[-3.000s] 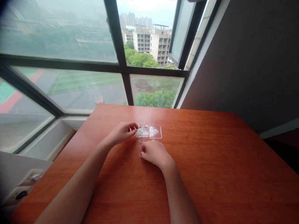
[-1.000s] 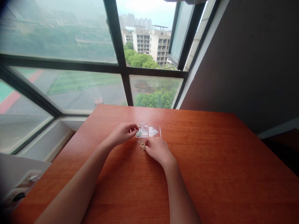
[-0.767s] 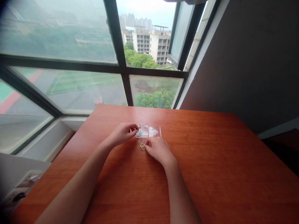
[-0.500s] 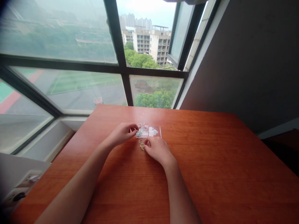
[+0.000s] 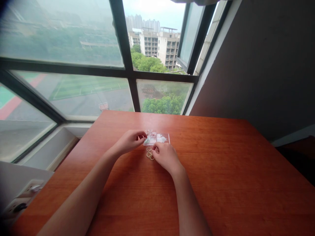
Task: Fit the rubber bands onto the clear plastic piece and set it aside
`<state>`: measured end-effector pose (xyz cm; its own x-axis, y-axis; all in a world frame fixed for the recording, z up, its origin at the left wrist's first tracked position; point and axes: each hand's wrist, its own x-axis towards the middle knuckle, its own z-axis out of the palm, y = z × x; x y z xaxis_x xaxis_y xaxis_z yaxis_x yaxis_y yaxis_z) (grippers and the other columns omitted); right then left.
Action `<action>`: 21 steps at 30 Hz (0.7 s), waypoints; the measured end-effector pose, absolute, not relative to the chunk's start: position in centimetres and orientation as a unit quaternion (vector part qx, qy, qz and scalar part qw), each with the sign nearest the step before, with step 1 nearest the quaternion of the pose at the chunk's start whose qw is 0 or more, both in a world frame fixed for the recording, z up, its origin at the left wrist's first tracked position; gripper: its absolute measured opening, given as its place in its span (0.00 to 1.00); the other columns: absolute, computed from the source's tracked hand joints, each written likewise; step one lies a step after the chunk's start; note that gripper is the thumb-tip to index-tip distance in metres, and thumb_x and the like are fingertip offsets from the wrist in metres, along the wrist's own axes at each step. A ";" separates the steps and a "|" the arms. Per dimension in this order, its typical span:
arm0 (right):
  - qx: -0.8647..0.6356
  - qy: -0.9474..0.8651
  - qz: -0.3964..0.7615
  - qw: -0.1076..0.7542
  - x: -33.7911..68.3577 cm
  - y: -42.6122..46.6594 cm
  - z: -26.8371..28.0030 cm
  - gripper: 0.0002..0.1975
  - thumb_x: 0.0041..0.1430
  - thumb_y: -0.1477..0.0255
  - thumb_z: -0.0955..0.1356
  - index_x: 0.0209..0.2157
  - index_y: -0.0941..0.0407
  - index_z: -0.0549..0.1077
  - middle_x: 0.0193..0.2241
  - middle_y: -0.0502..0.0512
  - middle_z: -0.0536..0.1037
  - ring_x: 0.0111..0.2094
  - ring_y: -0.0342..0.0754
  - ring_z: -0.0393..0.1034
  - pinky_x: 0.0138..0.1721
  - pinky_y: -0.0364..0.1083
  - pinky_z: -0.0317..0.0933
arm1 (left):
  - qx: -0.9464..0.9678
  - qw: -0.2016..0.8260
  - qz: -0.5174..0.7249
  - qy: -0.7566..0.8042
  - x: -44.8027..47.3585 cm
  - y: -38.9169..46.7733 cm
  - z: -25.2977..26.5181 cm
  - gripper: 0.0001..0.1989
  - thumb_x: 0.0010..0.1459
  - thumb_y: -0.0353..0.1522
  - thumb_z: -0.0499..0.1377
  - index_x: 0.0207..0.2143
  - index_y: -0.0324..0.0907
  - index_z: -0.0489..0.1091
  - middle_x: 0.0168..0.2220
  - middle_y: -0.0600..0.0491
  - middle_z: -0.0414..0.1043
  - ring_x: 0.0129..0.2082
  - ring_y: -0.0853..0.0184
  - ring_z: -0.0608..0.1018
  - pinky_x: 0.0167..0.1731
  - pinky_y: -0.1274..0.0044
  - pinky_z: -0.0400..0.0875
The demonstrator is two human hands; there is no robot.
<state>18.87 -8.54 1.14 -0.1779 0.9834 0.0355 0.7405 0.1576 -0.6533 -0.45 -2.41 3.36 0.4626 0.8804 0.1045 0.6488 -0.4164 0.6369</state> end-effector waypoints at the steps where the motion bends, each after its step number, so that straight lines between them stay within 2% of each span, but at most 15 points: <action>1: -0.600 -0.719 0.246 0.251 18.9 -8.4 1.1 0.05 0.55 0.72 0.66 0.29 0.54 0.74 0.21 0.47 0.72 0.24 0.42 0.63 0.27 0.40 0.51 | 0.812 0.278 0.220 0.463 -0.4 -2.5 3.5 0.09 0.53 0.31 0.55 0.31 0.40 0.75 0.29 0.52 0.76 0.25 0.71 0.72 0.24 0.82 0.60; 7: -0.627 -0.673 0.211 0.330 19.1 -7.9 1.2 0.05 0.55 0.69 0.66 0.30 0.53 0.74 0.19 0.46 0.70 0.22 0.43 0.64 0.28 0.41 0.53 | 0.806 0.366 0.235 0.402 0.5 -3.0 4.2 0.09 0.55 0.31 0.55 0.32 0.39 0.75 0.28 0.53 0.74 0.26 0.72 0.71 0.26 0.82 0.62; 12: -0.626 -0.659 0.215 0.357 19.1 -7.9 1.4 0.06 0.55 0.67 0.66 0.31 0.54 0.75 0.18 0.46 0.70 0.22 0.43 0.64 0.28 0.41 0.54 | 0.797 0.399 0.240 0.385 1.2 -3.2 3.9 0.08 0.55 0.31 0.56 0.31 0.38 0.73 0.27 0.54 0.73 0.26 0.72 0.72 0.26 0.81 0.63; 16: -0.626 -0.658 0.215 0.360 19.2 -8.0 1.5 0.06 0.55 0.68 0.67 0.31 0.53 0.75 0.18 0.45 0.70 0.22 0.43 0.64 0.28 0.41 0.54 | 0.799 0.374 0.252 0.399 1.5 -3.1 3.4 0.07 0.56 0.30 0.56 0.29 0.38 0.72 0.27 0.54 0.73 0.25 0.73 0.71 0.26 0.81 0.62; 21: -0.645 -0.648 0.203 0.350 19.3 -7.9 1.3 0.05 0.55 0.69 0.67 0.31 0.53 0.75 0.18 0.45 0.70 0.22 0.42 0.64 0.29 0.41 0.54 | 0.806 0.276 0.282 0.441 1.6 -2.9 2.8 0.06 0.56 0.30 0.56 0.30 0.38 0.73 0.29 0.53 0.75 0.26 0.72 0.71 0.26 0.81 0.61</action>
<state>19.33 -7.91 1.31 0.0771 0.9783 0.1922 0.6949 0.0855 -0.7140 1.60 -2.93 2.78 0.4518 0.8667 0.2116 0.5553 -0.4589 0.6936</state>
